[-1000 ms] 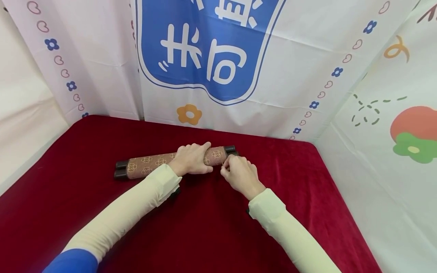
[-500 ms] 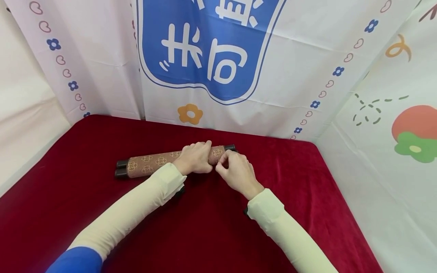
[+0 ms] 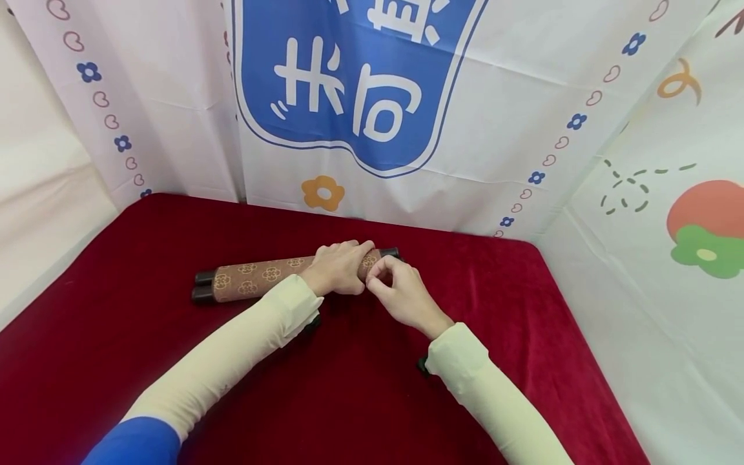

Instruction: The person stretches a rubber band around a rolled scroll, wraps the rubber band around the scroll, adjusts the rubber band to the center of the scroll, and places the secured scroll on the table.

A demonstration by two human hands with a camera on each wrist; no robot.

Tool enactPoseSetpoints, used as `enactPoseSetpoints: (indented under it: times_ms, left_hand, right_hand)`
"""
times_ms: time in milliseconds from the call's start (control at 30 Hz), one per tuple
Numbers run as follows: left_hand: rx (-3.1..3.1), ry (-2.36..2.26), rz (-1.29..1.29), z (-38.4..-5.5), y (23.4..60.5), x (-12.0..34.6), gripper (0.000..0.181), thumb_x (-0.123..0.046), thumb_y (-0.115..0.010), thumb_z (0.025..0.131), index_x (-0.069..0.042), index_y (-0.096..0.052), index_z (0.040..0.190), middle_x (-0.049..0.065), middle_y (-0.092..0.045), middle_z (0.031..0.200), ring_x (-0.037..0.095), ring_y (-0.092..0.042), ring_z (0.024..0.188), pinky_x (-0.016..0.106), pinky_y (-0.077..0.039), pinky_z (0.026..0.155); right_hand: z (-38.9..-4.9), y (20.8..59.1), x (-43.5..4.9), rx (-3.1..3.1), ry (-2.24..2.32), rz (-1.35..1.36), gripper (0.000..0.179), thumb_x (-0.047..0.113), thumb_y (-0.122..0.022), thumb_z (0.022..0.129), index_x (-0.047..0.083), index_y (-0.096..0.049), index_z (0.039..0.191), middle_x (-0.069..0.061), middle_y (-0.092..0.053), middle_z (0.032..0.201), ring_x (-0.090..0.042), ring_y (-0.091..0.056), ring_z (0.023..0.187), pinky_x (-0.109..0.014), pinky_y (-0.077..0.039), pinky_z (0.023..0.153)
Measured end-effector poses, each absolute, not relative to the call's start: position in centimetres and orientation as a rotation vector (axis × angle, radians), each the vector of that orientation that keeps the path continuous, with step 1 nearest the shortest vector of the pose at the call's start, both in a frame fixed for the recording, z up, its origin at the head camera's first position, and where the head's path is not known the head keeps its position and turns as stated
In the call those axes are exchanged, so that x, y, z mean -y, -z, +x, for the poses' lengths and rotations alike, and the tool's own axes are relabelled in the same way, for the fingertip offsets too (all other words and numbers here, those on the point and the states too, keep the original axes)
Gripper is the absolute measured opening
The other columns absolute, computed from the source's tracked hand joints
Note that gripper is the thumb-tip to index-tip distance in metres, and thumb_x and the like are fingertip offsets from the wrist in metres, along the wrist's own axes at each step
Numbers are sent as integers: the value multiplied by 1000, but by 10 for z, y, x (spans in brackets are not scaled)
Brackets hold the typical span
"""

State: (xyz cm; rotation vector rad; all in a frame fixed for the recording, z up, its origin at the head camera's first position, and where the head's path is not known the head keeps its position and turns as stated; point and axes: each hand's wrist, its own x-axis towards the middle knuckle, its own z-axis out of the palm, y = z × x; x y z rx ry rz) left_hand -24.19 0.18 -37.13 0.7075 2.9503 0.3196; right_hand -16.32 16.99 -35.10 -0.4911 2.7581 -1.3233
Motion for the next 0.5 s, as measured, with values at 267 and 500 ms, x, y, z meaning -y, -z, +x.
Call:
enactPoseSetpoints:
  times_ms: [267, 500]
  left_hand:
    - [-2962, -354, 731, -240, 371, -4, 88, -48, -86, 82, -24, -43, 154, 9, -63, 134, 31, -68, 114, 54, -58, 88]
    - [-2980, -332, 786, -241, 370, -6, 73, -40, -84, 85, -19, -52, 147, 7, -61, 135, 29, -67, 117, 53, -57, 92]
  right_hand:
    - [-150, 344, -165, -2705, 1264, -368, 12, 18, -61, 102, 9, -68, 105, -6, -72, 92, -19, -63, 77, -29, -51, 69]
    - [-132, 337, -162, -2727, 1152, -373, 18, 22, -66, 99, 11, -68, 113, -1, -70, 91, -17, -56, 69, -28, -48, 70]
